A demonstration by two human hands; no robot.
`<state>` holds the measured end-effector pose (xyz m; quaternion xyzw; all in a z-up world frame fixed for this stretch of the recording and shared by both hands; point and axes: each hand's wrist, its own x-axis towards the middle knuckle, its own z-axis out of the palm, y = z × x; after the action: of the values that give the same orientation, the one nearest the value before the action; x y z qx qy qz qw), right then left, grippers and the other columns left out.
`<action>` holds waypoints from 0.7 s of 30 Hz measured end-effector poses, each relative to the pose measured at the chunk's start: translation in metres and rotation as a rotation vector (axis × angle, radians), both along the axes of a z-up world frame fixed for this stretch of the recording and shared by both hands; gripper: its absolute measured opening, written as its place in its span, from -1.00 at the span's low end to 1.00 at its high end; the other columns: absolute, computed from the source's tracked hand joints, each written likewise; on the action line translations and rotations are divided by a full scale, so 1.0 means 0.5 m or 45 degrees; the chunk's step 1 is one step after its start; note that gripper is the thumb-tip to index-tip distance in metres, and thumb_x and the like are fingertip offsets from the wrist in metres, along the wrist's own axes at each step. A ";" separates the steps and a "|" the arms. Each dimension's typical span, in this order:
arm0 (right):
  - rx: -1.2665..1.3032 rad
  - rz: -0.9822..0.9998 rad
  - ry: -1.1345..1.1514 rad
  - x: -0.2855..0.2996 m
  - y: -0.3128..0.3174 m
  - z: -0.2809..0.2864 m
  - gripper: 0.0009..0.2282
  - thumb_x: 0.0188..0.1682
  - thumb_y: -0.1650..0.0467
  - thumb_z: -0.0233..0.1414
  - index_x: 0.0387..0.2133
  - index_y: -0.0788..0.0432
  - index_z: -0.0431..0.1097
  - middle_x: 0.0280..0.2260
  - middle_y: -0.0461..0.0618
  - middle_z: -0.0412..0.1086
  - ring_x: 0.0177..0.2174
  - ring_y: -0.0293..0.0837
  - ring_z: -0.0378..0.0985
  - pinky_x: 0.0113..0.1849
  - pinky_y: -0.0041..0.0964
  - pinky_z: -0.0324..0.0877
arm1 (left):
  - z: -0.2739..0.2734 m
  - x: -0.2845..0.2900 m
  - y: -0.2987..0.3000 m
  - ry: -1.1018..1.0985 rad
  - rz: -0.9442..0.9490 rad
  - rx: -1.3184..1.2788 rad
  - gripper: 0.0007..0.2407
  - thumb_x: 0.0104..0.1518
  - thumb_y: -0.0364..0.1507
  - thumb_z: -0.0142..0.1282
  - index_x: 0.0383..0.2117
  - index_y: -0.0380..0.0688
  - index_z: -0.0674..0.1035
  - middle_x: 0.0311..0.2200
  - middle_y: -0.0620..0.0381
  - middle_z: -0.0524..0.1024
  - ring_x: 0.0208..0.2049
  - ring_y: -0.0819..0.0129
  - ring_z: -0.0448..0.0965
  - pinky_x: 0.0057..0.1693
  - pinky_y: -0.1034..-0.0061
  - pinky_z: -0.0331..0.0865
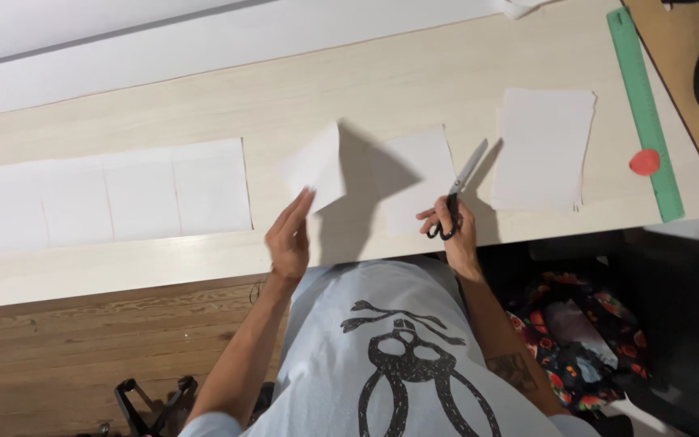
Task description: Cutting a strip of paper into smaller rectangular pieces along marked lines and stacking them
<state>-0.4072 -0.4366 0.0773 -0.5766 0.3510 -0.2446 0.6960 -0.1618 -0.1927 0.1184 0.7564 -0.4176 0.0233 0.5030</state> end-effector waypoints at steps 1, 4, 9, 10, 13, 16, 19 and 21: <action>0.004 -0.011 0.006 0.002 0.003 -0.004 -0.69 0.47 0.22 0.03 -0.15 0.24 0.40 -0.56 0.22 0.63 -0.15 0.14 0.85 -0.05 -0.22 0.56 | -0.013 -0.007 -0.038 0.006 -0.011 0.004 -0.66 0.56 -0.51 -0.02 0.31 -0.08 0.76 0.25 -0.08 0.75 0.24 0.02 0.77 0.29 0.19 0.66; 0.053 -0.050 -0.106 0.011 0.000 -0.018 -0.71 0.47 0.24 0.02 -0.15 0.22 0.39 -0.57 0.20 0.62 -0.17 0.15 0.85 -0.03 -0.20 0.57 | -0.045 -0.043 -0.150 -0.211 -0.273 -0.170 -0.68 0.51 -0.60 0.03 0.24 -0.22 0.78 0.22 -0.21 0.75 0.20 -0.08 0.79 0.26 0.19 0.69; 0.082 -0.181 -0.134 0.003 -0.014 -0.040 -0.66 0.47 0.21 0.01 -0.18 0.25 0.39 -0.61 0.23 0.58 -0.24 0.21 0.83 0.06 -0.07 0.56 | -0.165 -0.129 -0.215 -0.707 -0.484 0.371 -0.60 0.40 -0.36 0.25 0.38 0.05 0.68 0.32 -0.10 0.68 0.40 -0.08 0.64 0.53 0.00 0.44; 0.073 -0.190 -0.143 0.003 -0.021 -0.034 -0.66 0.47 0.21 0.01 -0.18 0.25 0.39 -0.61 0.23 0.58 -0.24 0.21 0.83 0.06 -0.07 0.56 | -0.164 -0.112 -0.233 -0.717 -0.489 0.362 -0.60 0.40 -0.36 0.25 0.38 0.05 0.68 0.32 -0.10 0.68 0.40 -0.08 0.64 0.53 0.00 0.44; 0.057 -0.215 -0.087 -0.033 -0.010 -0.023 -0.67 0.46 0.22 0.04 -0.15 0.27 0.37 -0.59 0.24 0.59 -0.21 0.22 0.83 0.06 -0.07 0.55 | -0.141 -0.065 -0.271 -0.414 -0.497 0.386 -0.33 0.28 0.14 0.34 0.37 -0.05 0.67 0.22 -0.23 0.71 0.26 -0.15 0.73 0.38 -0.02 0.57; 0.044 -0.167 -0.049 -0.054 -0.015 -0.042 -0.63 0.45 0.16 0.05 -0.14 0.27 0.40 -0.60 0.26 0.59 -0.27 0.19 0.84 -0.04 -0.05 0.59 | -0.108 0.075 -0.349 -0.611 -0.265 0.588 -0.36 0.22 0.09 0.43 0.37 0.07 0.71 0.28 -0.19 0.67 0.31 -0.14 0.66 0.44 -0.17 0.41; -0.029 -0.148 -0.009 -0.083 0.018 -0.047 -0.71 0.46 0.28 0.02 -0.11 0.32 0.41 -0.59 0.27 0.61 -0.21 0.25 0.86 0.08 -0.01 0.56 | -0.119 0.197 -0.401 -0.417 -0.085 0.835 -0.22 0.16 0.21 0.49 0.47 0.12 0.60 0.58 -0.15 0.31 0.58 -0.26 0.31 0.51 -0.42 0.28; 0.016 -0.258 -0.020 -0.080 0.030 -0.029 -0.75 0.40 0.23 0.03 -0.15 0.16 0.33 -0.61 0.10 0.51 -0.30 0.08 0.84 -0.01 -0.09 0.63 | -0.101 0.254 -0.440 -0.234 -0.179 0.880 -0.06 0.17 0.44 0.20 0.54 0.06 0.41 0.44 0.03 0.39 0.43 -0.04 0.35 0.42 -0.17 0.18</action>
<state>-0.4471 -0.4215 0.0626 -0.5318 0.4037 -0.3159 0.6741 -0.0347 -0.4125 0.0676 0.8458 -0.4953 -0.0861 0.1786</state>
